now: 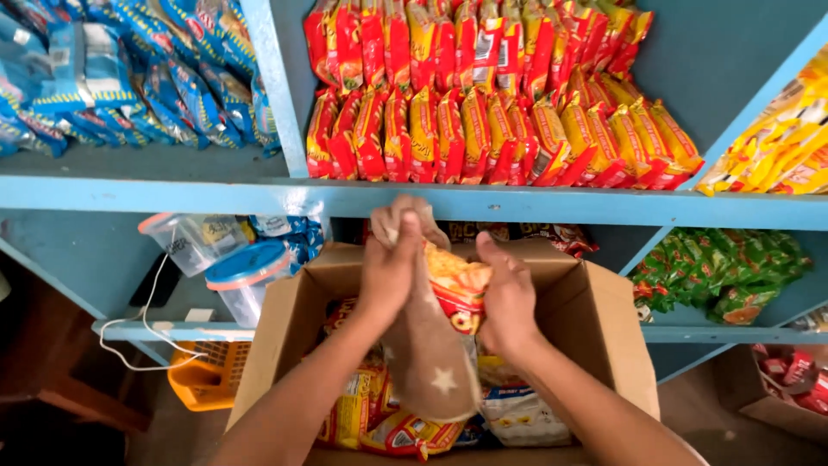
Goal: Wiping instant noodle packets with a cloth and packing them into a cardboard box.
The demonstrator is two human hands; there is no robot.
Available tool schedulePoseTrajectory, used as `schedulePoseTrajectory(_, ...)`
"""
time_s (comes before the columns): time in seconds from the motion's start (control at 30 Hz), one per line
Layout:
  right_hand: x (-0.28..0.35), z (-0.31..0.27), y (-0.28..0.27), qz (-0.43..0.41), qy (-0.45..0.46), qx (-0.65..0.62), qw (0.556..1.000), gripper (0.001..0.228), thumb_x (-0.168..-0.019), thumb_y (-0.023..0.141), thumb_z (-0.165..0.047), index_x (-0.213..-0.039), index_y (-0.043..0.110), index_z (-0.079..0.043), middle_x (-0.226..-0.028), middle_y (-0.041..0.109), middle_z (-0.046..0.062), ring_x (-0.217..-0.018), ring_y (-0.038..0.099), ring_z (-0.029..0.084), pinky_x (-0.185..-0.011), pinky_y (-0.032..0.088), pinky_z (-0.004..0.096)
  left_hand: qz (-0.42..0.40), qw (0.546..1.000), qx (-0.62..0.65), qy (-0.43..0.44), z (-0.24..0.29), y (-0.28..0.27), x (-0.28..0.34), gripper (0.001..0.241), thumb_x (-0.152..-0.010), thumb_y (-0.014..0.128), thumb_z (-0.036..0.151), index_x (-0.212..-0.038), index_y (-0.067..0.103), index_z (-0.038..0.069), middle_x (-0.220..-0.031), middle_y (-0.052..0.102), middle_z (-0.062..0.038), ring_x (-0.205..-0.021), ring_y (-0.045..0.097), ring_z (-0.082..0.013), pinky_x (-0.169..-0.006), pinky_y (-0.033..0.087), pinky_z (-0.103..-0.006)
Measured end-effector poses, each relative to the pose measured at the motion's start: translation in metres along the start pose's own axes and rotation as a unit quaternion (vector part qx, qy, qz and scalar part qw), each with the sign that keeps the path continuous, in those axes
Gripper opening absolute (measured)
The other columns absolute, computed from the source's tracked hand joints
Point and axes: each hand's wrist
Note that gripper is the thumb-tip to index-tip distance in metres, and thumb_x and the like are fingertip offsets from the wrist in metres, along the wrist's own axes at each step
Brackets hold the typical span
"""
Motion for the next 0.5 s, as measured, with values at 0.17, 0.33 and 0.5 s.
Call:
schedulePoseTrajectory(0.17, -0.019, -0.03, -0.004, -0.072, -0.01, 0.022, 0.997, 0.046, -0.102, 0.069, -0.04, -0.072, 0.049, -0.012, -0.064, 0.061, 0.007, -0.056, 0.066, 0.022, -0.067, 0.058, 0.039, -0.159, 0.984, 0.056, 0.061, 0.02, -0.008, 0.0, 0.033, -0.089, 0.077, 0.03, -0.097, 0.062, 0.002, -0.102, 0.075, -0.019, -0.102, 0.071, -0.0245, -0.088, 0.054, -0.0368)
schedulePoseTrajectory(0.33, -0.053, -0.018, -0.019, -0.171, -0.338, 0.158, 0.912, 0.038, -0.114, 0.031, -0.045, -0.115, 0.048, -0.011, -0.105, 0.045, 0.003, -0.103, 0.045, 0.016, -0.105, 0.037, 0.032, -0.013, 0.999, -0.04, 0.02, 0.012, 0.001, -0.001, 0.048, -0.059, 0.1, 0.033, -0.087, 0.071, 0.008, -0.081, 0.079, -0.011, -0.075, 0.078, -0.0224, -0.062, 0.056, -0.0346)
schedulePoseTrajectory(0.5, -0.024, -0.025, 0.003, -0.271, -0.475, 0.237, 0.803, 0.043, -0.097, 0.065, -0.027, -0.126, 0.043, -0.003, -0.119, 0.045, 0.013, -0.112, 0.044, 0.027, -0.101, 0.039, 0.041, 0.113, 0.986, -0.032, 0.116, 0.029, -0.013, -0.009, 0.034, -0.075, 0.092, 0.026, -0.085, 0.074, -0.001, -0.083, 0.077, -0.02, -0.079, 0.072, -0.0209, -0.067, 0.056, -0.0367)
Point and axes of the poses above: each hand's wrist, its own x-axis away from the middle knuckle, its own y-axis out of the palm, z = x × y
